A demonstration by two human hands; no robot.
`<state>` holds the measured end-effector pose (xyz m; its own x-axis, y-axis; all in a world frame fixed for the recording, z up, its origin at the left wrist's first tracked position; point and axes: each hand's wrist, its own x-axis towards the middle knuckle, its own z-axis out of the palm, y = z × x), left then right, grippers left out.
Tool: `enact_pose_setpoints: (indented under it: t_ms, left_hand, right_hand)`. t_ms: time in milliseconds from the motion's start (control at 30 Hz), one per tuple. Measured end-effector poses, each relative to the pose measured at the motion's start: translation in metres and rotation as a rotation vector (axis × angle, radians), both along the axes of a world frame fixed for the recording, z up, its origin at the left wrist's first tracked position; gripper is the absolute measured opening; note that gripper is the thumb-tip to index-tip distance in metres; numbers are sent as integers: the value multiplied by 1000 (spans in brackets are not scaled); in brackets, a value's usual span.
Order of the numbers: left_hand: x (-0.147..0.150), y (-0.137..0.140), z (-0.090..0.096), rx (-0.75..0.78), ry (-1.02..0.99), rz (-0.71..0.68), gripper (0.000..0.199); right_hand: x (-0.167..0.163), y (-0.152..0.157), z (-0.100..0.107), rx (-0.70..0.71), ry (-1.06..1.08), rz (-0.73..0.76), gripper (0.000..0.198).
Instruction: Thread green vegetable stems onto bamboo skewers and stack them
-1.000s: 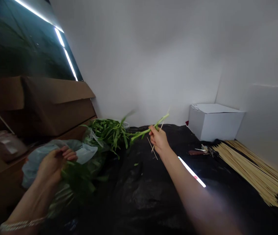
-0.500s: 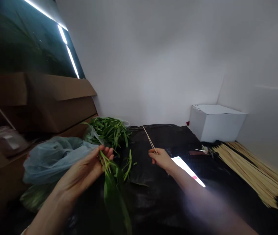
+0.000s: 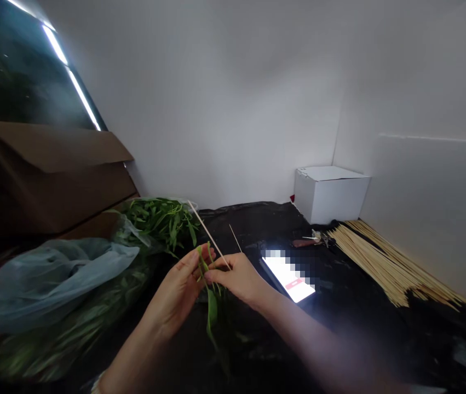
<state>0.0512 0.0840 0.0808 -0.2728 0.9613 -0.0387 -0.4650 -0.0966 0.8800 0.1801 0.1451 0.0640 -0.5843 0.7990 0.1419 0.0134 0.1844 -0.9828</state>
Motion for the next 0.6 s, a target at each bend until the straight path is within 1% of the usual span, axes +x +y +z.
enact_pose_setpoints:
  t_ms: [100, 167, 200, 267, 333, 400, 433, 500, 533, 600]
  left_hand:
    - [6, 0, -14, -22, 54, -57, 43]
    - [6, 2, -24, -26, 147, -55, 44]
    - [4, 3, -27, -16, 226, -33, 42]
    - [-5, 4, -31, 18, 445, 23, 33]
    - [-23, 4, -29, 47, 681, 77, 26]
    - [-44, 2, -23, 45, 828, 151, 24]
    - [-54, 0, -19, 40, 848, 204, 23]
    - [-69, -3, -12, 29, 799, 267, 25]
    - [-72, -4, -10, 23, 748, 277, 27]
    - [-67, -6, -10, -13, 643, 244, 32]
  right_hand:
    - [1, 5, -6, -21, 55, 22, 17]
    - [2, 6, -7, -6, 33, 33, 17]
    - [2, 6, -6, 5, 10, 32, 18]
    - [4, 8, -4, 31, -35, 24, 21]
    - [9, 12, -3, 58, -84, 9, 24]
    - [15, 17, -3, 64, -139, -4, 25]
    - [18, 19, -4, 50, -162, -10, 25]
    - [23, 23, -7, -18, -183, -6, 25]
    - [24, 23, -8, -64, -178, 9, 25]
    - [22, 22, -9, -159, -146, 53, 23]
